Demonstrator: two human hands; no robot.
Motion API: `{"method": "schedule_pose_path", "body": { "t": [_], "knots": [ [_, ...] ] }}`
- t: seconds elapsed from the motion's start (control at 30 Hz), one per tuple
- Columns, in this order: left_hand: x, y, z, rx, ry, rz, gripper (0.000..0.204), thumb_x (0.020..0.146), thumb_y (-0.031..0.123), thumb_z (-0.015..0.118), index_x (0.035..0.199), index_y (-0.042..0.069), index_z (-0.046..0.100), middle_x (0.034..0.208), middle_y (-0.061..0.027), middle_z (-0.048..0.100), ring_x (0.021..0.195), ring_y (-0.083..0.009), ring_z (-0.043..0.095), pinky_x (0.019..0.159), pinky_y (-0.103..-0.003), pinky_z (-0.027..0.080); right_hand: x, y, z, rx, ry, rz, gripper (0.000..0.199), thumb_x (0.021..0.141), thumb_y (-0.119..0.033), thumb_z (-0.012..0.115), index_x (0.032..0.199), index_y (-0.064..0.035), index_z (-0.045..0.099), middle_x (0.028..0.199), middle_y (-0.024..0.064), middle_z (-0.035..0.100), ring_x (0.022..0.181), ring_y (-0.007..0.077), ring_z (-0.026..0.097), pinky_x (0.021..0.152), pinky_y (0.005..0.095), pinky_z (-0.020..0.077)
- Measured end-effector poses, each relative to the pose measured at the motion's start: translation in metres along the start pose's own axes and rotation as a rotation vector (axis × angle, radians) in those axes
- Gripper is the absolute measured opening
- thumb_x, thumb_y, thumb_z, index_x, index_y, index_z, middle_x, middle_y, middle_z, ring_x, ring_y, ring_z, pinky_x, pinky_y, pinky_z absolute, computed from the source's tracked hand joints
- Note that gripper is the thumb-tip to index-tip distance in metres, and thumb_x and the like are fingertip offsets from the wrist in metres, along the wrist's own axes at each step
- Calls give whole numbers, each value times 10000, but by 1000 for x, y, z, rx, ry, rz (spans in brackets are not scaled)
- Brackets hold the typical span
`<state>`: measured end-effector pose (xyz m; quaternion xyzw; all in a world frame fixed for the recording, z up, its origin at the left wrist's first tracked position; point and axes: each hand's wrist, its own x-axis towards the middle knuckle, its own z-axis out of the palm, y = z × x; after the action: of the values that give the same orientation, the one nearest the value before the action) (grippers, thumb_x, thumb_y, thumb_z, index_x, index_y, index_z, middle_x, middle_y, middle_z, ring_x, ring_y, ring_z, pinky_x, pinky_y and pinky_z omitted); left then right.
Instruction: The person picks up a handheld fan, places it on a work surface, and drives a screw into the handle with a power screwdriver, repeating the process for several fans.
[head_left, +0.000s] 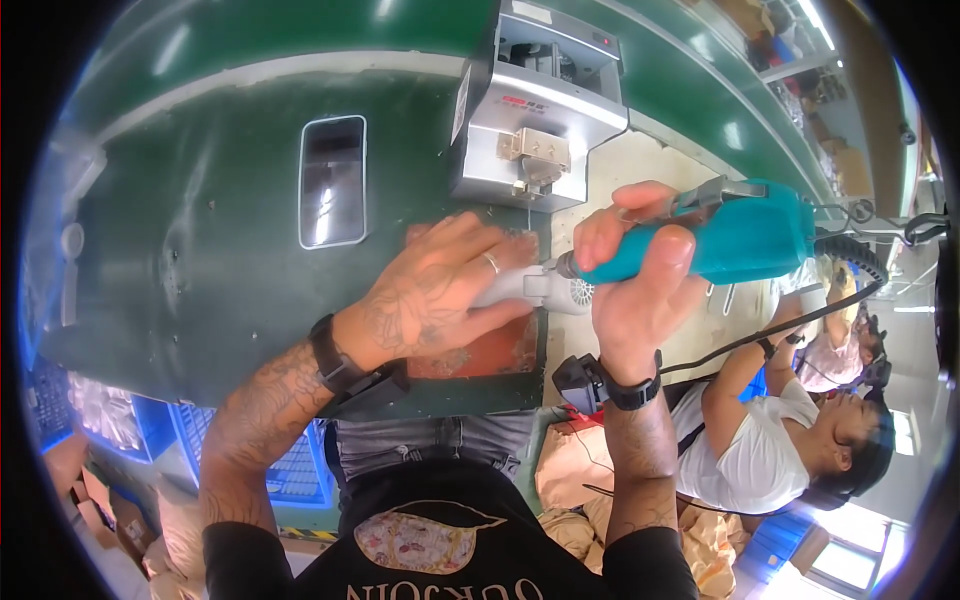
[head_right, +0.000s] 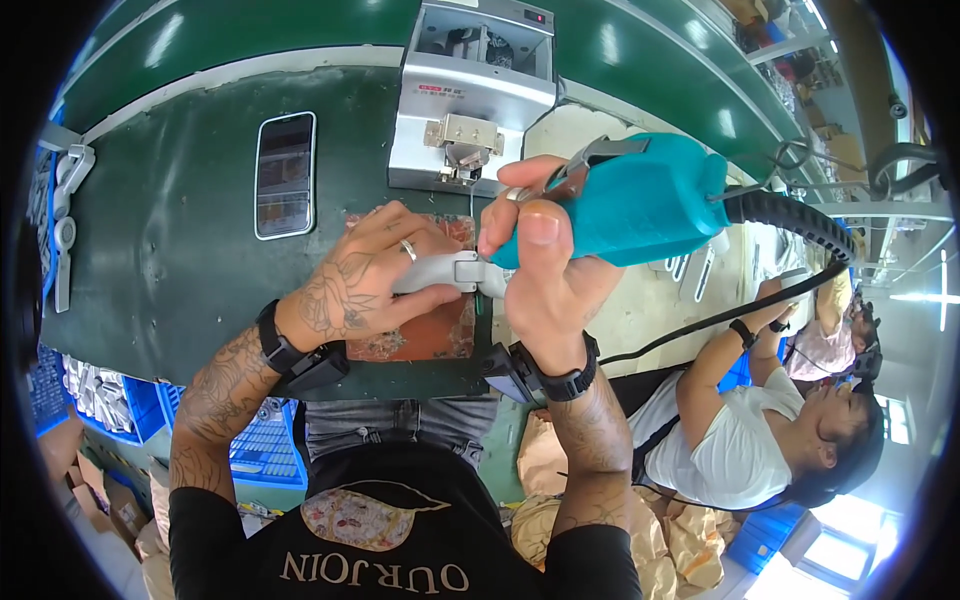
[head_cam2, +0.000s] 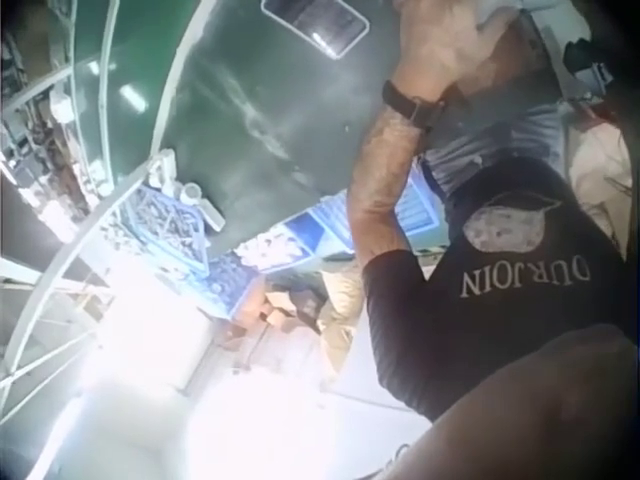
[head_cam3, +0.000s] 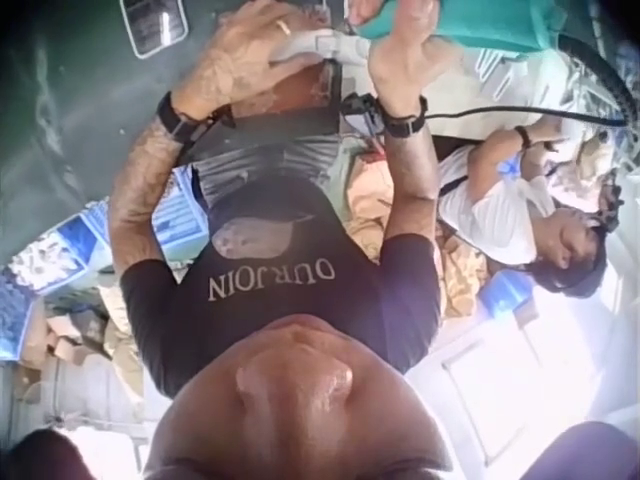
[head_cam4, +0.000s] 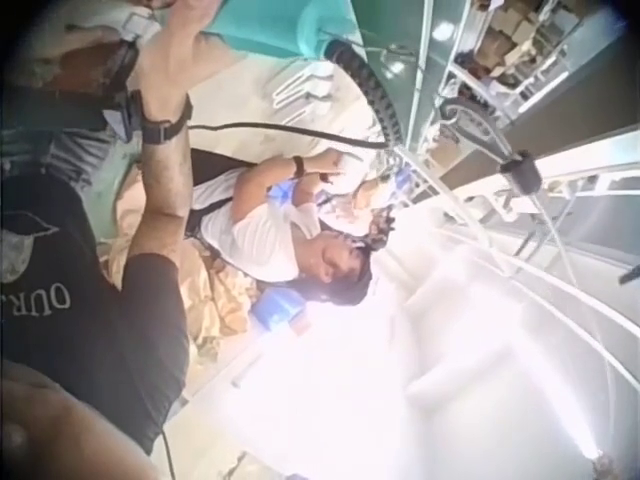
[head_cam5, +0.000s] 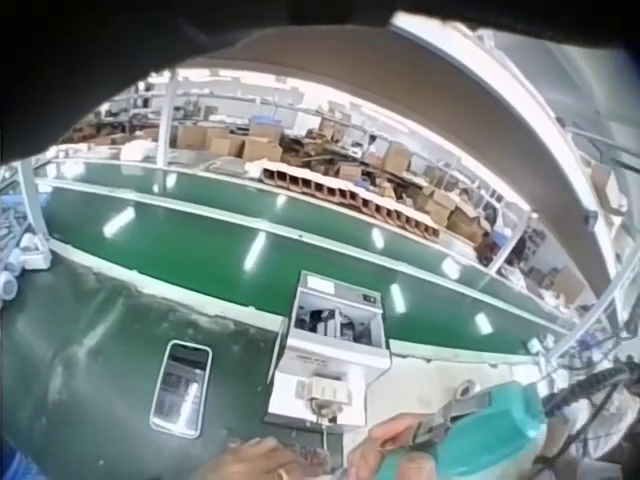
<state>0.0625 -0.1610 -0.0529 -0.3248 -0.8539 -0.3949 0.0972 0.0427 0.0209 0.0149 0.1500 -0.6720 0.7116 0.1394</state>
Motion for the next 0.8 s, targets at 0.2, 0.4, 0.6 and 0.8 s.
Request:
{"method": "schedule_pose_path", "body": {
  "t": [0.2, 0.4, 0.6, 0.8],
  "knots": [
    [2, 2, 0, -25, -27, -11, 543, 818, 298, 756, 1290, 96, 579, 1040, -72, 607, 955, -272, 578, 794, -413, 468, -3, 3, -1, 9, -28, 62, 618, 949, -552, 596, 1054, 52, 522, 673, 98, 535, 576, 208, 529, 554, 345, 442],
    [5, 6, -3, 74, -30, 23, 556, 809, 260, 754, 1274, 29, 554, 1046, -90, 585, 971, -278, 554, 795, -419, 455, -3, 9, 2, 33, -50, 36, 531, 957, -528, 593, 954, -5, 503, 665, 101, 535, 572, 214, 524, 563, 355, 455],
    [6, 7, -3, 101, -6, 41, 577, 784, 247, 763, 1267, 21, 543, 1038, -86, 573, 961, -277, 542, 785, -418, 450, -2, 13, 1, 43, -76, 62, 510, 975, -509, 575, 943, -6, 501, 664, 97, 530, 574, 205, 523, 561, 341, 454],
    [3, 3, -1, 51, 8, 53, 531, 805, 262, 747, 1246, 35, 559, 1017, -78, 569, 944, -269, 546, 761, -412, 458, 14, 3, 4, 13, -29, 15, 559, 984, -520, 562, 1034, 36, 544, 677, 81, 541, 594, 183, 536, 570, 322, 451]
  ]
}}
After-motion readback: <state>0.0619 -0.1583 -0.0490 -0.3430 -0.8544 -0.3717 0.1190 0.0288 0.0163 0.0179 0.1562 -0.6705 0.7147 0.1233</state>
